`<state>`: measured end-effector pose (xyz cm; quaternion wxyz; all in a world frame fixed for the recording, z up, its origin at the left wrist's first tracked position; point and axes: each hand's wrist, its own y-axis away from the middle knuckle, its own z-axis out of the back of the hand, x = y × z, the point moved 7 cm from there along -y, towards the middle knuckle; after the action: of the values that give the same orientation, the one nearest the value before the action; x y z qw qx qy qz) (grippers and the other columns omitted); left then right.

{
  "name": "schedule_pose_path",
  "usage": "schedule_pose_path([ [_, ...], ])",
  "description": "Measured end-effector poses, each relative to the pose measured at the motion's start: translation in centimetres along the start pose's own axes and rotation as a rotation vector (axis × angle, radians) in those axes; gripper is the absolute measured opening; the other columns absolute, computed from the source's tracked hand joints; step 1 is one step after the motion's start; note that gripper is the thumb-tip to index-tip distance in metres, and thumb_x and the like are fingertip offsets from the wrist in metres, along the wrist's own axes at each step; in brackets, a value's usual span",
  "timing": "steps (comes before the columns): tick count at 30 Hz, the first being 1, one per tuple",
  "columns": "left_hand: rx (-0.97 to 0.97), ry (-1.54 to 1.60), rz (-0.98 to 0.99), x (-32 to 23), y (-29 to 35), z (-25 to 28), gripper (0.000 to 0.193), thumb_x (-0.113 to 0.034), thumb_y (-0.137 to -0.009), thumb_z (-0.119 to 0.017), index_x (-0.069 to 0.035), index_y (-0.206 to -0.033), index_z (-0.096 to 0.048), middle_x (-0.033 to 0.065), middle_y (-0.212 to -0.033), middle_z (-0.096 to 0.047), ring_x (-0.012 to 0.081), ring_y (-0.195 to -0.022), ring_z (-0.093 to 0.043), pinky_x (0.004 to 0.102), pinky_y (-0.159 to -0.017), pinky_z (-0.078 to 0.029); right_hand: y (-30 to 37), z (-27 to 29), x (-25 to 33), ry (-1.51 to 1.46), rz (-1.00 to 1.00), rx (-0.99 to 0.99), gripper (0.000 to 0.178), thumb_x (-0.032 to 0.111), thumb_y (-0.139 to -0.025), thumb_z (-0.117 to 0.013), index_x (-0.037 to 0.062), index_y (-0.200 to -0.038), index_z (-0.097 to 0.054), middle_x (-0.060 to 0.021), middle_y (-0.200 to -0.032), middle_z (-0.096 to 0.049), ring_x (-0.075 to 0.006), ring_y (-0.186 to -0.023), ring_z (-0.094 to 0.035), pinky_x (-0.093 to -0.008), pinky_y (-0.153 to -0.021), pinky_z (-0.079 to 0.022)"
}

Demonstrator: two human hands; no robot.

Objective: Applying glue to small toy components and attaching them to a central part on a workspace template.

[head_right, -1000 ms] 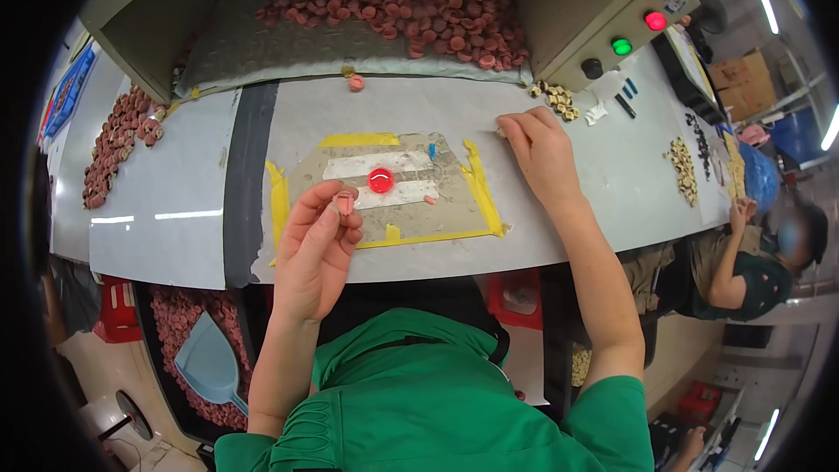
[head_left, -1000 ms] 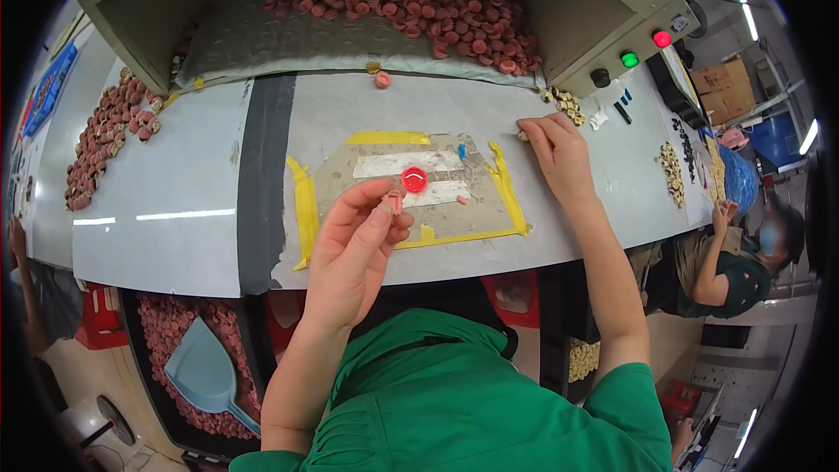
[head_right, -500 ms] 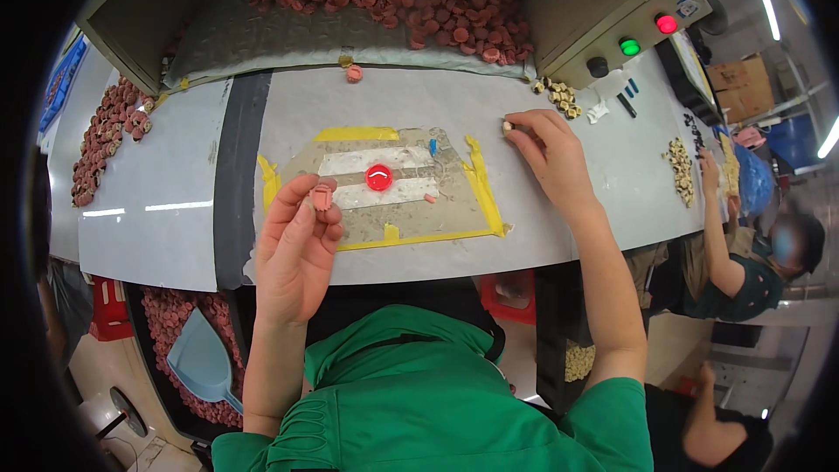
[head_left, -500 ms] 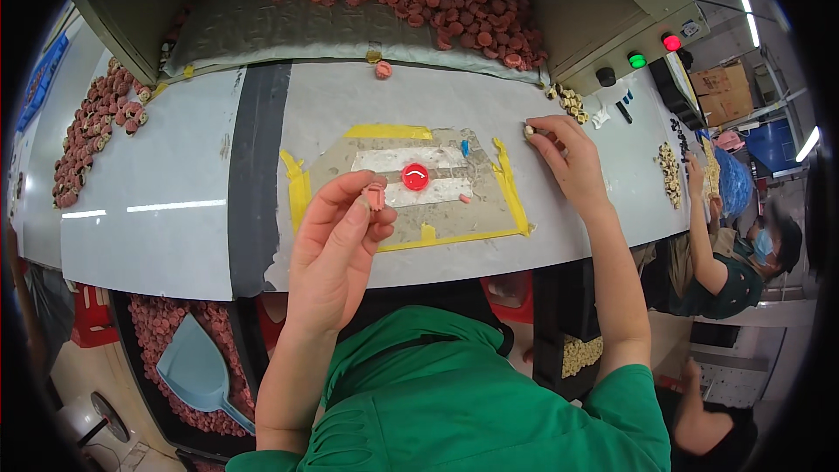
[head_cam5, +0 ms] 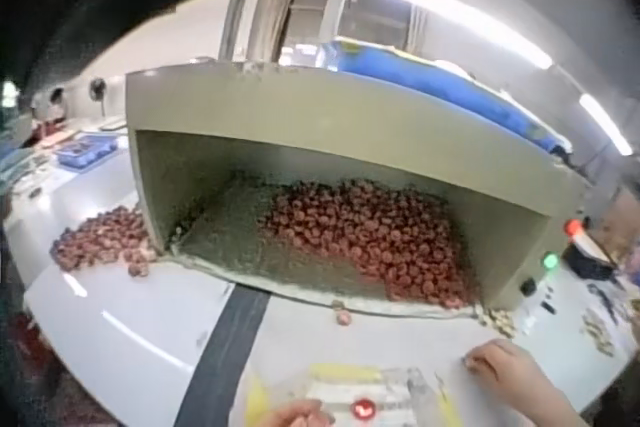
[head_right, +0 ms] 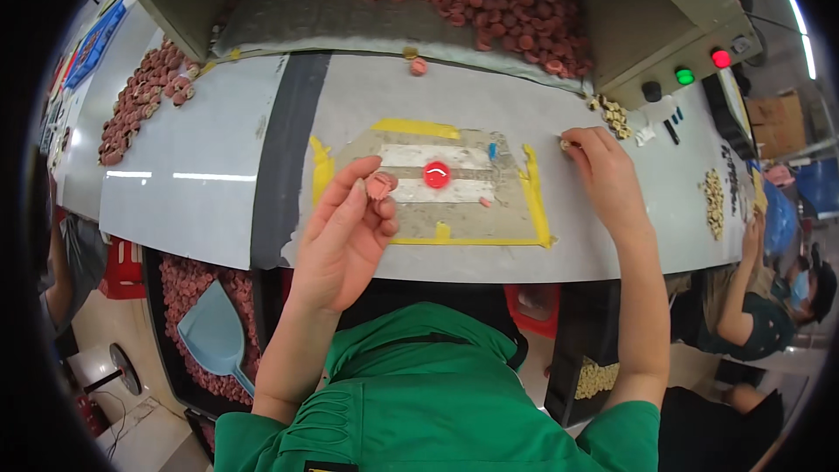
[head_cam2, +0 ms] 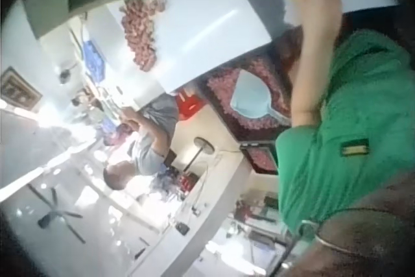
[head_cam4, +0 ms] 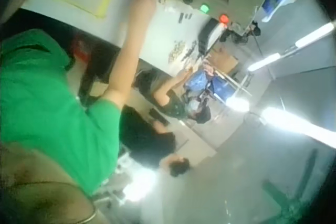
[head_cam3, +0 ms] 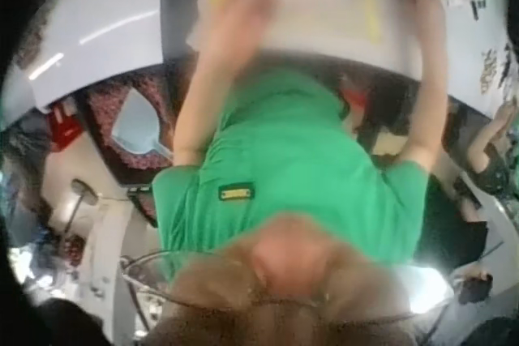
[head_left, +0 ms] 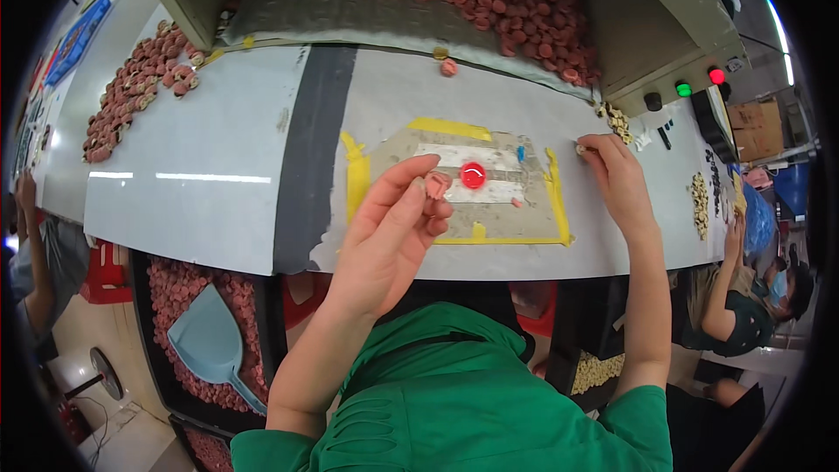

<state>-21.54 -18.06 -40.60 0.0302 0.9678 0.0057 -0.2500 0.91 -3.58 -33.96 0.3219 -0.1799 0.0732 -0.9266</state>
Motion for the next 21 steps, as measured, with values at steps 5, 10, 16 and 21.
schedule_pose_path([
  [5,-0.055,-0.002,-0.005,-0.2,0.1,0.2,0.033,-0.017,-0.098,-0.046,-0.007,-0.130,-0.045,0.0045,-0.112,-0.051,0.0091,-0.092,-0.052,0.0256,-0.084,-0.044,-1.1,-1.2,1.0,-0.127,-0.081,0.127,0.012,0.003,-0.087,-0.056,0.0002,-0.099,-0.055,-0.0132,-0.093,-0.056,-0.0270,-0.082,-0.058,-0.0325,-0.072,-0.047],
  [10,-0.089,-0.039,-0.014,-0.3,0.3,0.5,0.033,-0.016,-0.098,-0.047,-0.007,-0.130,-0.045,0.0040,-0.113,-0.052,0.0090,-0.095,-0.053,0.0255,-0.086,-0.044,-1.2,-2.8,10.4,-0.348,0.095,0.200,0.013,0.006,-0.085,-0.059,0.0019,-0.097,-0.055,-0.0122,-0.093,-0.055,-0.0285,-0.087,-0.056,-0.0352,-0.077,-0.047],
  [16,-0.027,-0.020,-0.039,-0.4,0.2,0.3,0.032,-0.015,-0.098,-0.048,-0.006,-0.128,-0.046,0.0012,-0.113,-0.054,0.0102,-0.102,-0.053,0.0254,-0.090,-0.042,-1.9,-4.9,13.3,-0.139,0.378,0.147,0.015,0.006,-0.081,-0.060,0.0034,-0.095,-0.054,-0.0113,-0.091,-0.054,-0.0294,-0.090,-0.055,-0.0373,-0.077,-0.047],
  [21,-0.031,-0.033,-0.046,-0.5,0.1,0.4,0.031,-0.013,-0.097,-0.049,-0.005,-0.127,-0.046,0.0015,-0.112,-0.054,0.0109,-0.102,-0.053,0.0260,-0.091,-0.041,-1.9,-4.9,13.3,-0.175,0.463,0.204,0.017,0.006,-0.078,-0.059,0.0036,-0.094,-0.054,-0.0108,-0.090,-0.053,-0.0288,-0.088,-0.055,-0.0366,-0.077,-0.047],
])
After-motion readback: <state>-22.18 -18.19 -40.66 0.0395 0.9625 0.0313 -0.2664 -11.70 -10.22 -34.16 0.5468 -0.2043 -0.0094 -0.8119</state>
